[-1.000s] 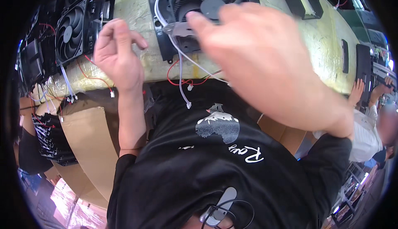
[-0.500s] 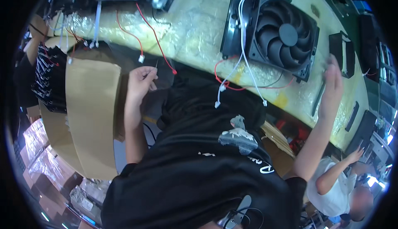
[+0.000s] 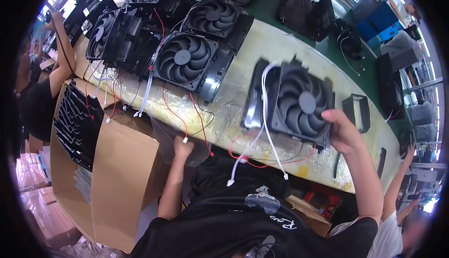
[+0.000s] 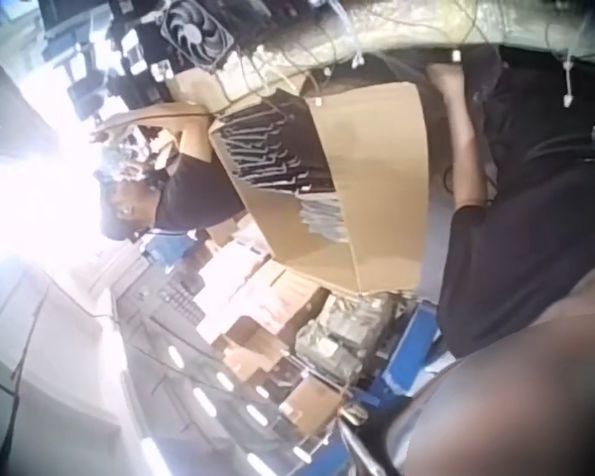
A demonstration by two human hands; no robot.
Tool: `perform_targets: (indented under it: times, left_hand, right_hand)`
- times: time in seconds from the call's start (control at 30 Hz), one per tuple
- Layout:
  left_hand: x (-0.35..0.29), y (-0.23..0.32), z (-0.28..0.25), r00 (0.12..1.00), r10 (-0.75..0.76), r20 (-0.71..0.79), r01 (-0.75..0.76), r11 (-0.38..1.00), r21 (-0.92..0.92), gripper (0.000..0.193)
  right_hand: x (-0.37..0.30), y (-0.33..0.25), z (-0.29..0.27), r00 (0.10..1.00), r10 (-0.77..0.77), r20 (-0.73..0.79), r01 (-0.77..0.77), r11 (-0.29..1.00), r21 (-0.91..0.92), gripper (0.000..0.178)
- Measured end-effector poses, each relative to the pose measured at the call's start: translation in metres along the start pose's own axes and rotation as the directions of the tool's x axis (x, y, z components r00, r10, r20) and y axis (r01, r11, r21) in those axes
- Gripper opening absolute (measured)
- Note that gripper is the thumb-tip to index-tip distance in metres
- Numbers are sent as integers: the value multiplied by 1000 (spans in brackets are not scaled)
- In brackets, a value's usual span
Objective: Assembling cooling fan units into housings using cable ties and pliers.
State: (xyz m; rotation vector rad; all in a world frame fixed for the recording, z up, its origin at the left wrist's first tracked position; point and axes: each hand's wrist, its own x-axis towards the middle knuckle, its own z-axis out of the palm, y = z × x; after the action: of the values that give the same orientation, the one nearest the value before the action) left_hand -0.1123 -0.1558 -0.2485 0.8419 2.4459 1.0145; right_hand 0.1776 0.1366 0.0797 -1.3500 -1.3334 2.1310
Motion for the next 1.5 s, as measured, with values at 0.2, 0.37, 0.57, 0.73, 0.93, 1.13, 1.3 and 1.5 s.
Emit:
perform_targets:
  times: [0.2, 0.37, 0.57, 0.73, 0.93, 1.13, 1.3, 1.5]
  left_hand:
    - [-22, -28, -2, 974, -227, -23, 227, 974, -22, 28]
    - [-20, 25, -22, 999, -38, -19, 39, 998, 51, 28]
    - [-36, 53, -54, 973, -142, 184, 187, 948, -258, 28]
    - [-51, 92, -100, 915, -69, 397, 65, 998, 25, 30]
    - [-75, 169, -166, 622, -177, 762, 345, 936, -64, 18]
    - [-44, 251, -172, 486, -12, 874, 339, 924, -176, 22]
    - [-33, 308, -170, 696, 178, 695, 213, 874, -437, 22]
    - [-5, 336, -101, 585, 719, 375, -295, 620, -727, 11]
  right_hand:
    - [61, -69, 127, 962, -183, 201, 147, 973, 180, 52]
    - [133, -97, 173, 945, -102, 310, 84, 994, 69, 46]
    - [163, -95, 189, 954, -176, 245, 188, 982, -27, 61]
    - [150, -128, 141, 941, -144, 306, 291, 806, -516, 81]
    - [253, -224, -175, -44, -983, -178, 227, 164, -960, 16]
    - [334, -185, -376, 653, -400, -643, 11, 854, -520, 62]
    - [304, -192, -314, 973, 164, -159, -166, 986, 3, 46]
    - [280, -191, -282, 977, 14, -212, 17, 989, 145, 38]
